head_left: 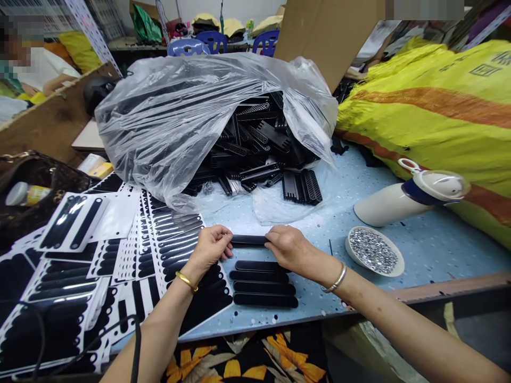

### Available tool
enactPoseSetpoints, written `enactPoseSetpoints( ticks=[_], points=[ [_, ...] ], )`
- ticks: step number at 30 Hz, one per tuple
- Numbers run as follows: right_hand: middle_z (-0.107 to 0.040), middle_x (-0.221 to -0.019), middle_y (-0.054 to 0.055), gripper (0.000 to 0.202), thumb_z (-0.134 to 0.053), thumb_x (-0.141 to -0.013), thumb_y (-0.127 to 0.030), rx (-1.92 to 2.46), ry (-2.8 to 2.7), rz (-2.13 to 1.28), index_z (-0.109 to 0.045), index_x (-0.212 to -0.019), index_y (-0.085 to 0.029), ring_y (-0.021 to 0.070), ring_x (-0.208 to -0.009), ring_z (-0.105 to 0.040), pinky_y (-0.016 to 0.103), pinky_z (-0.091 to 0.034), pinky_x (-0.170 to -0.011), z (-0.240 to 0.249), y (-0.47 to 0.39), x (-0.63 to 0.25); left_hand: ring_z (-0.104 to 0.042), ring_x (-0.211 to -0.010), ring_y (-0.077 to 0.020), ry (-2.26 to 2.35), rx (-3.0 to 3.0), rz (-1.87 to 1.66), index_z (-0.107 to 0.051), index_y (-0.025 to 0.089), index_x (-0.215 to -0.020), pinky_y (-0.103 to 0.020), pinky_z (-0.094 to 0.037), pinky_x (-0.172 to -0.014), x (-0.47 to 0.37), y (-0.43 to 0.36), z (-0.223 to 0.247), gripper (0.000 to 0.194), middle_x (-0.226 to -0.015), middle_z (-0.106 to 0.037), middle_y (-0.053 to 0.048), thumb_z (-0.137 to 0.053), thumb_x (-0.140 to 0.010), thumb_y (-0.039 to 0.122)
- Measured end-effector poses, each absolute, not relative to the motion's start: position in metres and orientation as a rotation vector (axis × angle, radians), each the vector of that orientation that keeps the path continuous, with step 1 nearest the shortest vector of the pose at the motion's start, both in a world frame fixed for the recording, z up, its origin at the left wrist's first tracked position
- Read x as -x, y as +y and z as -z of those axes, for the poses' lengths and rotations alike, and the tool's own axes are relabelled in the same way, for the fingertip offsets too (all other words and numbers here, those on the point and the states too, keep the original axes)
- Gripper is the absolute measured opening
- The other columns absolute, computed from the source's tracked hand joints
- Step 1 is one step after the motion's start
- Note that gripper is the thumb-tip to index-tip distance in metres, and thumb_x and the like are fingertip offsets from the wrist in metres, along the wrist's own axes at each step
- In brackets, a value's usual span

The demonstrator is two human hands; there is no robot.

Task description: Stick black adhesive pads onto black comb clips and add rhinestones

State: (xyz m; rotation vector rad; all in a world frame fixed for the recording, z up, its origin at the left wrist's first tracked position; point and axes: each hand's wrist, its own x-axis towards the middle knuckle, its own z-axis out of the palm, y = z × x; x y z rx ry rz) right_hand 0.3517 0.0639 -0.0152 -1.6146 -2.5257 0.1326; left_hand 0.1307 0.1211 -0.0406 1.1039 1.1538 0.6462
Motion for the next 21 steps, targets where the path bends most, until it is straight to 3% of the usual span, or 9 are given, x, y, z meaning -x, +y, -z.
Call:
enactPoseSetpoints(
  ticks=[7,13,21],
  points=[
    [-0.064,-0.076,0.008,0.014,-0.059,-0.086,-0.013,1.651,-2.493,-0.191,-0.067,-0.075,-0.014,0.0192,-0.071,-0.060,0.029,-0.042,-0.065,0.013,0.064,-0.351,-0.060,-0.038,-0.0121,1.190,-1.120,-0.672,-0.061,0.014,-0.070,-0.016,-0.039,-0.032,-0.131,0.120,0.039,0.021,-0.048,-0.060,0.001,-0.068,-0.069,0.034],
    [-0.067,-0.078,0.009,0.013,-0.060,-0.086,-0.013,1.664,-2.484,-0.226,-0.068,-0.076,-0.014,0.0192,-0.074,-0.061,0.028,-0.044,-0.067,0.009,0.065,-0.350,-0.055,-0.034,-0.0096,1.218,-1.127,-0.682,-0.068,0.012,-0.081,-0.015,-0.037,-0.031,-0.135,0.118,0.037,0.027,-0.046,-0.058,0.004,-0.069,-0.065,0.033],
    [-0.072,-0.082,0.006,0.007,-0.067,-0.083,-0.013,1.597,-2.318,-0.532,-0.074,-0.084,-0.016,0.0181,-0.078,-0.066,0.026,-0.049,-0.071,0.018,0.071,-0.365,-0.056,-0.034,-0.0102,1.260,-1.134,-0.678,-0.068,0.014,-0.064,-0.015,-0.037,-0.030,-0.137,0.118,0.037,0.022,-0.044,-0.056,0.003,-0.067,-0.062,0.035]
  ],
)
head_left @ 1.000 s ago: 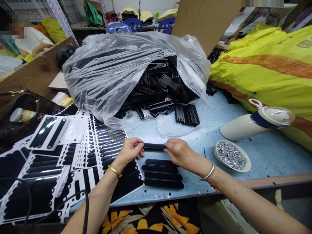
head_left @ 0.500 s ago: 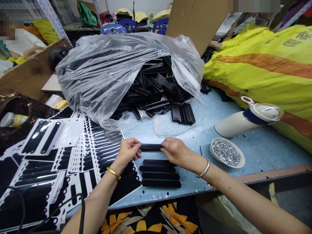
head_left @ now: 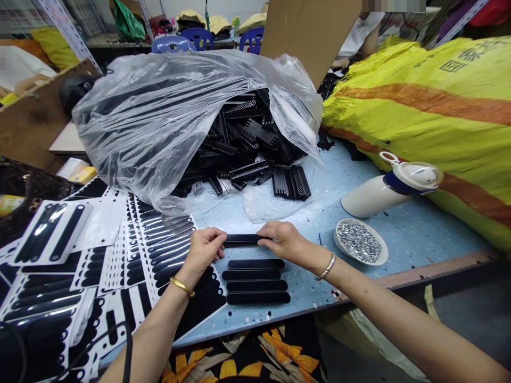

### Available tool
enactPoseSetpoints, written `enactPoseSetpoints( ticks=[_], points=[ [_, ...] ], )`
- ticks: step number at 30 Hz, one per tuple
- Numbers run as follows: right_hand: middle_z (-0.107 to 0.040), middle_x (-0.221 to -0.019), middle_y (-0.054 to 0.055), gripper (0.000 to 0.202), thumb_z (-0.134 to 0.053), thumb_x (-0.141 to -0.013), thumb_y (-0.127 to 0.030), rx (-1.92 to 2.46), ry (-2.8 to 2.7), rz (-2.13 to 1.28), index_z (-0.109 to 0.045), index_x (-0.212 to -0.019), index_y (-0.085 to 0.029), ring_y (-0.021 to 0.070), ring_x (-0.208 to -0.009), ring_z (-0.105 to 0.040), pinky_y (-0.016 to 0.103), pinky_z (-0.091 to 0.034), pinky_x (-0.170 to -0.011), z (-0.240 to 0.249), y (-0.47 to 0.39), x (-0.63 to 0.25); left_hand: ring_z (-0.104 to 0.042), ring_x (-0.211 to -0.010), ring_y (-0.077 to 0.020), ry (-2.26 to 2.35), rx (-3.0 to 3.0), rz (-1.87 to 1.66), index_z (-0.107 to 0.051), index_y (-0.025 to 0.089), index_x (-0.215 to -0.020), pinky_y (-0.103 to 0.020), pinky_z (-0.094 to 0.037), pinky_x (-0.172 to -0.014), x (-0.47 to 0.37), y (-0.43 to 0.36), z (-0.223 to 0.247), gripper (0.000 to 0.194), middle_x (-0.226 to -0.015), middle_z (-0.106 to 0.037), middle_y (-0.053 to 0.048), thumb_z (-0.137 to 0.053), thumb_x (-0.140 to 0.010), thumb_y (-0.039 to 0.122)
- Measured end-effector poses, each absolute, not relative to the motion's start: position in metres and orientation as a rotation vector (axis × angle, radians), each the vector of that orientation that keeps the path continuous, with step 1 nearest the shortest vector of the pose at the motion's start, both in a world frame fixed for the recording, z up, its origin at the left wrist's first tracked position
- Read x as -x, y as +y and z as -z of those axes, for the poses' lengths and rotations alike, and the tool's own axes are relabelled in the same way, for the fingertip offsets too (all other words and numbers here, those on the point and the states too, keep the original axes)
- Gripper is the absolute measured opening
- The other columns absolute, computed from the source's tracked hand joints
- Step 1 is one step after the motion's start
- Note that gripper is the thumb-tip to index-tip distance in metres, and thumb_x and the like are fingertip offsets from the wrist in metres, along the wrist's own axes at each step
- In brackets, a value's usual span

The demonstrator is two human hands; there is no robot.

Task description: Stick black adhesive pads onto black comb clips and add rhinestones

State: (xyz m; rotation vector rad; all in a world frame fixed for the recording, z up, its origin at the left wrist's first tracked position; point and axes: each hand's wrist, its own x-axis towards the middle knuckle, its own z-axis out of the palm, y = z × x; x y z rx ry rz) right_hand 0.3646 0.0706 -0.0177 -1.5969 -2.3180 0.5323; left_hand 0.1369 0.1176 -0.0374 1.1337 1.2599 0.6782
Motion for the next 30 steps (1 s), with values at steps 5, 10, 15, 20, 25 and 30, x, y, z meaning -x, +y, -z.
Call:
enactPoseSetpoints(
  ticks=[5,10,15,20,25,30],
  points=[
    [-0.072,-0.085,0.007,0.011,-0.066,-0.086,-0.017,1.519,-2.236,-0.517,-0.074,-0.093,-0.017,0.0181,-0.080,-0.066,0.028,-0.051,-0.074,0.026,0.067,-0.369,-0.056,-0.035,-0.0103,1.238,-1.143,-0.673,-0.069,0.014,-0.064,-0.015,-0.038,-0.031,-0.135,0.118,0.037,0.023,-0.045,-0.057,0.002,-0.069,-0.061,0.036],
    [-0.072,-0.087,0.009,0.012,-0.065,-0.086,-0.017,1.484,-2.262,-0.424,-0.074,-0.094,-0.016,0.0205,-0.084,-0.066,0.031,-0.053,-0.077,0.031,0.064,-0.368,-0.057,-0.036,-0.0106,1.227,-1.148,-0.666,-0.069,0.013,-0.066,-0.015,-0.038,-0.032,-0.133,0.118,0.037,0.025,-0.045,-0.058,0.002,-0.070,-0.061,0.037],
    [-0.073,-0.090,0.009,0.024,-0.070,-0.082,-0.023,1.538,-2.031,-0.473,-0.072,-0.104,-0.015,0.0182,-0.075,-0.067,0.029,-0.055,-0.069,0.028,0.059,-0.381,-0.057,-0.036,-0.0103,1.229,-1.155,-0.660,-0.069,0.013,-0.068,-0.016,-0.040,-0.033,-0.134,0.117,0.034,0.026,-0.046,-0.059,0.002,-0.070,-0.062,0.038],
    [-0.073,-0.077,0.004,0.015,-0.062,-0.082,-0.021,1.743,-1.707,-0.444,-0.074,-0.091,-0.019,0.0160,-0.065,-0.067,0.027,-0.055,-0.063,0.034,0.046,-0.395,-0.057,-0.036,-0.0105,1.237,-1.174,-0.661,-0.069,0.013,-0.069,-0.016,-0.039,-0.033,-0.134,0.117,0.034,0.026,-0.046,-0.058,0.002,-0.071,-0.063,0.038],
    [-0.073,-0.077,0.004,0.023,-0.071,-0.075,-0.028,1.737,-1.551,-0.641,-0.074,-0.094,-0.017,0.0160,-0.063,-0.067,0.026,-0.056,-0.057,0.048,0.039,-0.382,-0.056,-0.037,-0.0109,1.245,-1.212,-0.647,-0.069,0.013,-0.070,-0.017,-0.039,-0.033,-0.134,0.117,0.035,0.025,-0.047,-0.058,0.002,-0.069,-0.064,0.038],
    [-0.072,-0.084,0.005,0.034,-0.078,-0.066,-0.027,1.686,-1.483,-0.758,-0.072,-0.097,-0.016,0.0148,-0.060,-0.067,0.026,-0.056,-0.054,0.051,0.042,-0.378,-0.051,-0.037,-0.0115,1.282,-1.487,-0.695,-0.072,0.016,-0.081,-0.021,-0.039,-0.040,-0.129,0.115,0.032,0.026,-0.044,-0.054,0.004,-0.066,-0.070,0.039]
  ],
)
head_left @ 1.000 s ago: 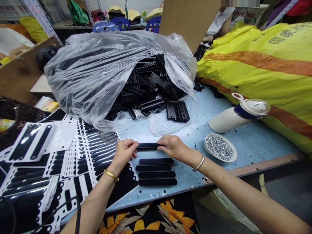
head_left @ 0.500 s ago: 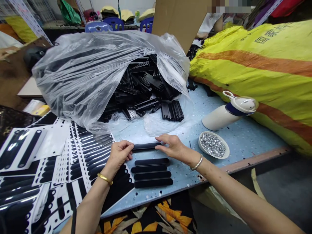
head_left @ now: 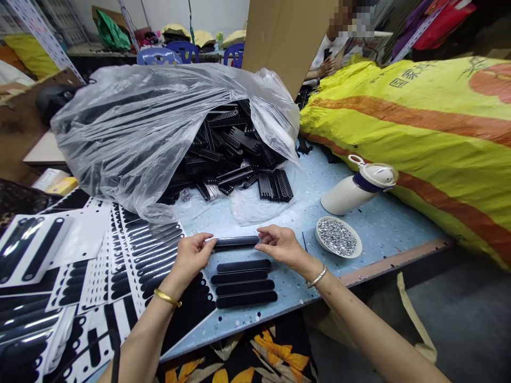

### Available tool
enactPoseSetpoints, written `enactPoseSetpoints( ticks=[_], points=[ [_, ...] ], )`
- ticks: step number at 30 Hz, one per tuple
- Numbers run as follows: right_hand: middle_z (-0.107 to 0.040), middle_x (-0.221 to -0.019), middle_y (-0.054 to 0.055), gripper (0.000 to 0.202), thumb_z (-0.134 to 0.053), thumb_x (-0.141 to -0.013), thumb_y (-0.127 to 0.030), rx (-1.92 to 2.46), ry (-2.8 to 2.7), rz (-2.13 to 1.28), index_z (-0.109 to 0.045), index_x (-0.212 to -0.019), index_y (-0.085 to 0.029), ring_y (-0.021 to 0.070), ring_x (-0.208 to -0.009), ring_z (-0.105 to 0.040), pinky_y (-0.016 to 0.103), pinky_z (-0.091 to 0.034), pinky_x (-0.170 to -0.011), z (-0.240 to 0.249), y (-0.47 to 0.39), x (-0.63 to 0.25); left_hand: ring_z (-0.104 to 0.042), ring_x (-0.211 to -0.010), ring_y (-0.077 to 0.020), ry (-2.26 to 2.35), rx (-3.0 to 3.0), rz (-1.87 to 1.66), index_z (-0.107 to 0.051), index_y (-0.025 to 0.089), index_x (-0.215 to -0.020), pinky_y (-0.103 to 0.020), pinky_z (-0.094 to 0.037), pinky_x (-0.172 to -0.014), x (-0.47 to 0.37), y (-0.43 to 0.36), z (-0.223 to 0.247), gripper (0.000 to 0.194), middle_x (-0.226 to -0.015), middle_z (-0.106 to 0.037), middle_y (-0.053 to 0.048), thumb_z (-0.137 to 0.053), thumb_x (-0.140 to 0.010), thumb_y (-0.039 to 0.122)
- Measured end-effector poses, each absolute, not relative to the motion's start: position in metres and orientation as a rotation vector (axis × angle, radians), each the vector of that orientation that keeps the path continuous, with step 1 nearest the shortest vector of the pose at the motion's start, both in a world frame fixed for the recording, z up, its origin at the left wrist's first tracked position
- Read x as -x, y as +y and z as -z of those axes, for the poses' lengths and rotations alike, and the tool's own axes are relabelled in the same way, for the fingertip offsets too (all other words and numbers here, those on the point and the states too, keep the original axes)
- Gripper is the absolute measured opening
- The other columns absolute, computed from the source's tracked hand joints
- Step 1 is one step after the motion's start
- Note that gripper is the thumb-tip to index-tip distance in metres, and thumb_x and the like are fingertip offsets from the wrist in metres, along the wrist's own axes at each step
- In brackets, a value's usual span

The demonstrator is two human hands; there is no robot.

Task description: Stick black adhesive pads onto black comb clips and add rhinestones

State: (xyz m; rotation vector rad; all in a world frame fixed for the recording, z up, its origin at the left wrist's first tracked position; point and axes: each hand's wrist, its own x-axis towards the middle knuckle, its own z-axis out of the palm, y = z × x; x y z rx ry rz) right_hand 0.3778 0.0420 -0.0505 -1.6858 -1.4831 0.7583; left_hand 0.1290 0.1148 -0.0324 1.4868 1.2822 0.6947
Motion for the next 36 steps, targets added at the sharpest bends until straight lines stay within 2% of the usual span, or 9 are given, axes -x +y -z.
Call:
enactPoseSetpoints(
  ticks=[3,6,9,11,15,19,26,36],
  points=[
    [-0.074,-0.082,0.006,0.025,-0.073,-0.072,-0.029,1.674,-1.476,-0.739,-0.073,-0.093,-0.016,0.0161,-0.064,-0.069,0.027,-0.057,-0.058,0.049,0.045,-0.380,-0.052,-0.045,-0.0124,1.288,-1.864,-0.830,-0.073,0.019,-0.086,-0.024,-0.042,-0.051,-0.124,0.111,0.027,0.024,-0.049,-0.056,0.003,-0.067,-0.073,0.038],
    [-0.074,-0.082,0.007,0.021,-0.068,-0.076,-0.030,1.654,-1.487,-0.712,-0.073,-0.092,-0.016,0.0177,-0.068,-0.070,0.029,-0.058,-0.061,0.046,0.047,-0.379,-0.061,-0.063,-0.0184,1.199,-2.201,-0.860,-0.071,0.020,-0.092,-0.030,-0.048,-0.066,-0.125,0.108,0.021,0.021,-0.070,-0.068,-0.004,-0.064,-0.079,0.035],
    [-0.074,-0.085,0.008,0.025,-0.073,-0.071,-0.029,1.642,-1.516,-0.723,-0.072,-0.092,-0.015,0.0182,-0.068,-0.070,0.028,-0.057,-0.058,0.043,0.048,-0.376,-0.065,-0.090,-0.0270,1.033,-2.426,-0.829,-0.069,0.019,-0.096,-0.038,-0.049,-0.082,-0.138,0.107,0.019,0.021,-0.094,-0.072,-0.011,-0.066,-0.077,0.027],
    [-0.074,-0.086,0.008,0.030,-0.078,-0.065,-0.026,1.642,-1.528,-0.726,-0.072,-0.092,-0.015,0.0187,-0.069,-0.070,0.028,-0.057,-0.057,0.043,0.048,-0.375,-0.064,-0.097,-0.0298,0.970,-2.506,-0.704,-0.067,0.017,-0.096,-0.041,-0.047,-0.085,-0.151,0.109,0.020,0.024,-0.100,-0.071,-0.013,-0.071,-0.073,0.024],
    [-0.074,-0.084,0.007,0.033,-0.081,-0.062,-0.026,1.658,-1.499,-0.745,-0.073,-0.092,-0.015,0.0185,-0.069,-0.069,0.027,-0.055,-0.056,0.046,0.051,-0.374,-0.064,-0.092,-0.0304,0.965,-2.552,-0.323,-0.066,0.017,-0.091,-0.043,-0.045,-0.084,-0.177,0.116,0.022,0.024,-0.093,-0.071,-0.012,-0.075,-0.070,0.026],
    [-0.072,-0.069,0.003,0.028,-0.081,-0.066,-0.032,1.665,-1.465,-0.742,-0.075,-0.087,-0.015,0.0160,-0.060,-0.065,0.025,-0.052,-0.054,0.051,0.056,-0.375,-0.064,-0.088,-0.0278,0.960,-2.569,-0.128,-0.067,0.017,-0.083,-0.039,-0.042,-0.081,-0.190,0.124,0.024,0.010,-0.087,-0.071,-0.011,-0.067,-0.077,0.025],
    [-0.068,-0.064,0.001,0.012,-0.078,-0.069,-0.028,1.652,-1.522,-0.715,-0.074,-0.072,-0.018,0.0138,-0.058,-0.061,0.023,-0.045,-0.052,0.049,0.059,-0.374,-0.064,-0.085,-0.0252,0.898,-2.537,-0.081,-0.070,0.017,-0.082,-0.035,-0.044,-0.076,-0.192,0.131,0.025,0.009,-0.085,-0.072,-0.009,-0.063,-0.078,0.022],
    [-0.066,-0.058,0.000,0.015,-0.073,-0.072,-0.022,1.685,-1.548,-0.713,-0.069,-0.059,-0.018,0.0132,-0.055,-0.058,0.024,-0.041,-0.053,0.047,0.063,-0.372,-0.063,-0.083,-0.0249,0.897,-2.496,-0.109,-0.070,0.015,-0.077,-0.033,-0.044,-0.074,-0.192,0.131,0.026,0.005,-0.080,-0.072,-0.010,-0.066,-0.074,0.018]
  ],
)
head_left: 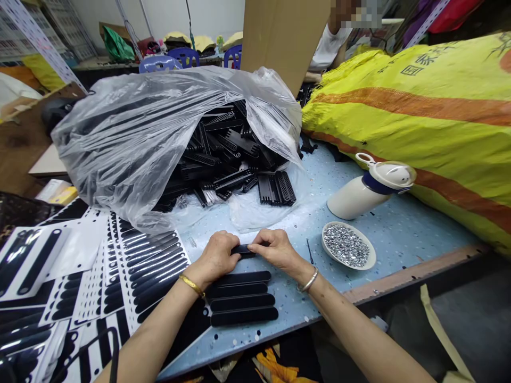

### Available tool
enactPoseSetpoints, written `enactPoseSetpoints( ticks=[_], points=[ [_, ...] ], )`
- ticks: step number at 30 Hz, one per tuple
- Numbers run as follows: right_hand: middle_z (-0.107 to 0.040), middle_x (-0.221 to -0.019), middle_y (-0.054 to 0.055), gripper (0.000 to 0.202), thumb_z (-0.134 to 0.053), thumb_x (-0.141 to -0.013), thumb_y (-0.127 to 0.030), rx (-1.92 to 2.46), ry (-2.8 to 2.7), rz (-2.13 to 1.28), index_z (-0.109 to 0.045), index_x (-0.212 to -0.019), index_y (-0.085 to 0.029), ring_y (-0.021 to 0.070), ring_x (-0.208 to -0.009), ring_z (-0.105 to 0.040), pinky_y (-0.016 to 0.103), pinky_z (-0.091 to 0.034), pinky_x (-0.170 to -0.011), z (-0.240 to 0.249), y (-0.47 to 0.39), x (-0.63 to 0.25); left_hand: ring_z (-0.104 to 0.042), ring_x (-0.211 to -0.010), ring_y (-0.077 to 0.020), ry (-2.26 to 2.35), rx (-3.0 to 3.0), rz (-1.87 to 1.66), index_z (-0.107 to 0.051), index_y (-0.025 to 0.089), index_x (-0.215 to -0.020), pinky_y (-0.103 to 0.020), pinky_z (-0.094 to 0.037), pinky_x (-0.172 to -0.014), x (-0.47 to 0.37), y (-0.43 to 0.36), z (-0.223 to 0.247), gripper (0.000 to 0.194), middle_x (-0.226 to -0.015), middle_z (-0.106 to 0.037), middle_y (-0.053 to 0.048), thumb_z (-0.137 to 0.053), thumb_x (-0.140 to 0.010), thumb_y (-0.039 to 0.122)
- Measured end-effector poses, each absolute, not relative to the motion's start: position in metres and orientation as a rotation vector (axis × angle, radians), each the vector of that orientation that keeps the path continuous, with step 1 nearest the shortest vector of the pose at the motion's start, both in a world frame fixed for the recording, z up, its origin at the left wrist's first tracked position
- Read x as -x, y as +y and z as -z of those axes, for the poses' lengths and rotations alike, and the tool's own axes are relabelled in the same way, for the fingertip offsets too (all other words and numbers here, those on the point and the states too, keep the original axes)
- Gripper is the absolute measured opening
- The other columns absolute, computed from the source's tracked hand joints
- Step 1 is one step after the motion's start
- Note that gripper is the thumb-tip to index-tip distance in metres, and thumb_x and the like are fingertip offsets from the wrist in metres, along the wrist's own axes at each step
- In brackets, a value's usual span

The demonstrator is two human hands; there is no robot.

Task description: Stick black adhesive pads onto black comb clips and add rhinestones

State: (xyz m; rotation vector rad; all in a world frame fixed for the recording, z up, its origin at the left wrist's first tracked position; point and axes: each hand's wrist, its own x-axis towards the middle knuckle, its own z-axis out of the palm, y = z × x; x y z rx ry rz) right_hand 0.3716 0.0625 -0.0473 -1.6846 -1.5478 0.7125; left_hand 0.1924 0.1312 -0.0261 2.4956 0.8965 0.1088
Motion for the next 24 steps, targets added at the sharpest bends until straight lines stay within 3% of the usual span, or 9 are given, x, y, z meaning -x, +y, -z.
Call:
enactPoseSetpoints(
  ticks=[19,24],
  points=[
    [-0.056,-0.051,0.000,0.034,-0.063,-0.076,-0.035,1.768,-1.448,-0.558,-0.052,-0.047,-0.020,0.0125,-0.053,-0.049,0.026,-0.035,-0.055,0.059,0.065,-0.363,-0.065,-0.085,-0.0240,0.946,-2.505,-0.088,-0.072,0.016,-0.082,-0.032,-0.047,-0.077,-0.194,0.132,0.028,0.010,-0.082,-0.072,-0.008,-0.067,-0.074,0.019],
    [-0.066,-0.058,0.004,0.045,-0.043,-0.091,-0.046,1.725,-1.390,-0.691,-0.065,-0.063,-0.018,0.0151,-0.053,-0.058,0.025,-0.042,-0.051,0.055,0.063,-0.372,-0.065,-0.087,-0.0240,0.907,-2.506,-0.097,-0.072,0.015,-0.083,-0.031,-0.047,-0.078,-0.193,0.131,0.030,0.011,-0.084,-0.072,-0.009,-0.067,-0.074,0.019]
  ],
)
